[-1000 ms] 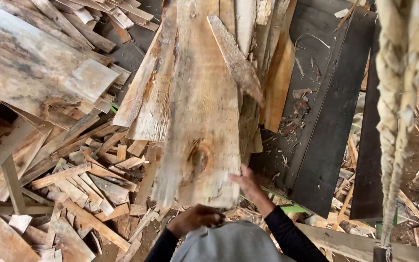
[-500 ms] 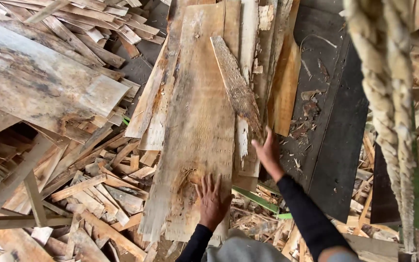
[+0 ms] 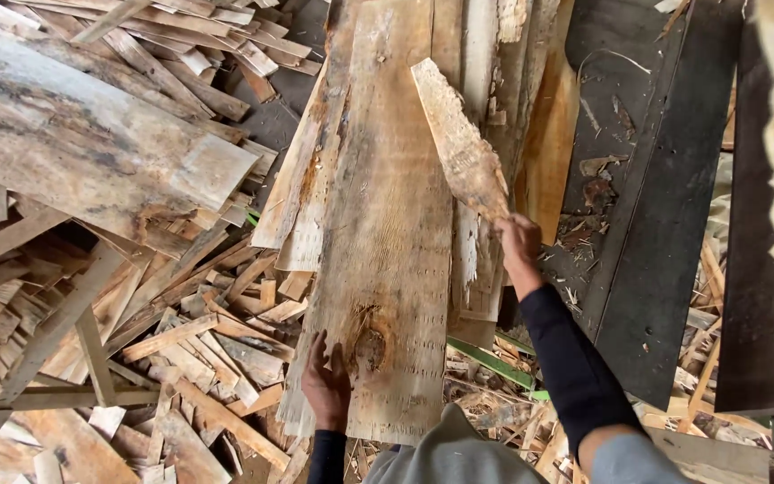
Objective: Trimming thin wood sheets or bark using a manual lever-action guillotine cutter.
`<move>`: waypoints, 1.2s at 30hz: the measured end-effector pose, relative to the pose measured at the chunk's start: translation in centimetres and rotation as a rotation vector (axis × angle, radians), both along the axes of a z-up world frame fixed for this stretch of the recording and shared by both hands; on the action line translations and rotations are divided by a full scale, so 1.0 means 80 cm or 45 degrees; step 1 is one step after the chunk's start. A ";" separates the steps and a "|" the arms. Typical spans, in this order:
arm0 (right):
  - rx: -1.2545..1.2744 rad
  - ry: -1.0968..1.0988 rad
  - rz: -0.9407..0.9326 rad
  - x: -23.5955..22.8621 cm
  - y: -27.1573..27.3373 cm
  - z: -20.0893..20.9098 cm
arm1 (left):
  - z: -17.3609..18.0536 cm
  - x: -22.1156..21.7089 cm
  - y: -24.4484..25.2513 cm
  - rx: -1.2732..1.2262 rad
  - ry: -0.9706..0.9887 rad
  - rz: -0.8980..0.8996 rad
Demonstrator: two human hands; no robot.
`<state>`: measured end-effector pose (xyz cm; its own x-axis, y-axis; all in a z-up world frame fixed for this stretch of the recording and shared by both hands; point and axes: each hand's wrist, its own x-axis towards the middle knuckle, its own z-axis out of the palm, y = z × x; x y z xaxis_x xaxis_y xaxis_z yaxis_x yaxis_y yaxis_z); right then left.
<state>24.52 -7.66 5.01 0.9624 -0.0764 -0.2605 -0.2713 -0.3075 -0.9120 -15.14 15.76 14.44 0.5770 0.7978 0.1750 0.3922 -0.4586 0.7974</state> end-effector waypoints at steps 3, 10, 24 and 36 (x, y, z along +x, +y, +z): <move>0.009 0.046 -0.033 -0.076 -0.044 0.035 | -0.014 0.019 -0.004 -0.056 -0.067 -0.101; 0.618 0.623 0.222 -0.202 -0.128 -0.032 | -0.028 0.076 -0.060 0.064 0.066 -0.386; 0.160 -0.356 -0.227 -0.187 -0.200 0.270 | -0.046 -0.025 0.118 -0.013 0.895 0.091; 0.923 -0.553 -0.672 -0.147 -0.317 0.130 | 0.085 -0.018 0.114 0.065 0.076 -0.865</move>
